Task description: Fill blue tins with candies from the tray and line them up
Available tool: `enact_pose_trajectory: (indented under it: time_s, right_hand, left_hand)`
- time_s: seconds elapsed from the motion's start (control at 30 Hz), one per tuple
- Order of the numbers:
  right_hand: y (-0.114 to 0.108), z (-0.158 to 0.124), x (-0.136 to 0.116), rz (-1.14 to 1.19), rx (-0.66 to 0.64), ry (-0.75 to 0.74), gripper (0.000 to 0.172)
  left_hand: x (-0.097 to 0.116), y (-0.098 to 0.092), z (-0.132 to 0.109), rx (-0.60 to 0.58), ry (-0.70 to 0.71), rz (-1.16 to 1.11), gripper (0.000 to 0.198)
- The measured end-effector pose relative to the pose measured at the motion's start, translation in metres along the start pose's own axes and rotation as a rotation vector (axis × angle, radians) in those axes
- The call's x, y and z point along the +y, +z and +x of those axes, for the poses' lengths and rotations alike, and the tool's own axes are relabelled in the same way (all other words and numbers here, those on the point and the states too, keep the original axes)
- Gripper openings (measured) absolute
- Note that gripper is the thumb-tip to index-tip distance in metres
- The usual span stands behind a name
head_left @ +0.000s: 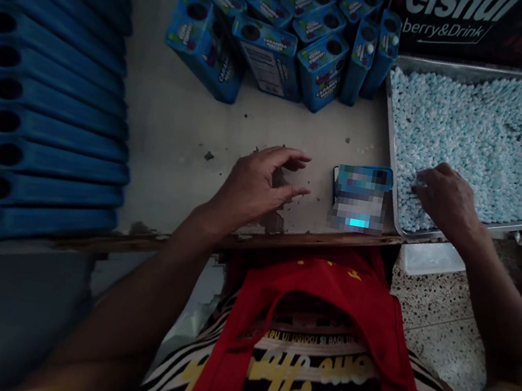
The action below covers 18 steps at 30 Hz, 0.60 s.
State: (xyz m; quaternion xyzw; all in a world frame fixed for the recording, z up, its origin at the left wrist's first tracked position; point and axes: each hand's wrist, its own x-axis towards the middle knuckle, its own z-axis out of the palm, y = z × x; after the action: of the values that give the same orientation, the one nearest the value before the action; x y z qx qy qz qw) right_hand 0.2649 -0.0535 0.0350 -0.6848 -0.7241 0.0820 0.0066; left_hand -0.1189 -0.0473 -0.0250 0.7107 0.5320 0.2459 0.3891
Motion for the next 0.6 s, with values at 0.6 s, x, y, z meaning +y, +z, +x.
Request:
enact_pose_trajectory:
  time_s: [0.6]
  right_hand:
    - [-0.033, -0.013, -0.046, 0.561, 0.198, -0.117, 0.008]
  left_hand:
    - [0.017, 0.002, 0.006, -0.029, 0.049, -0.011, 0.062]
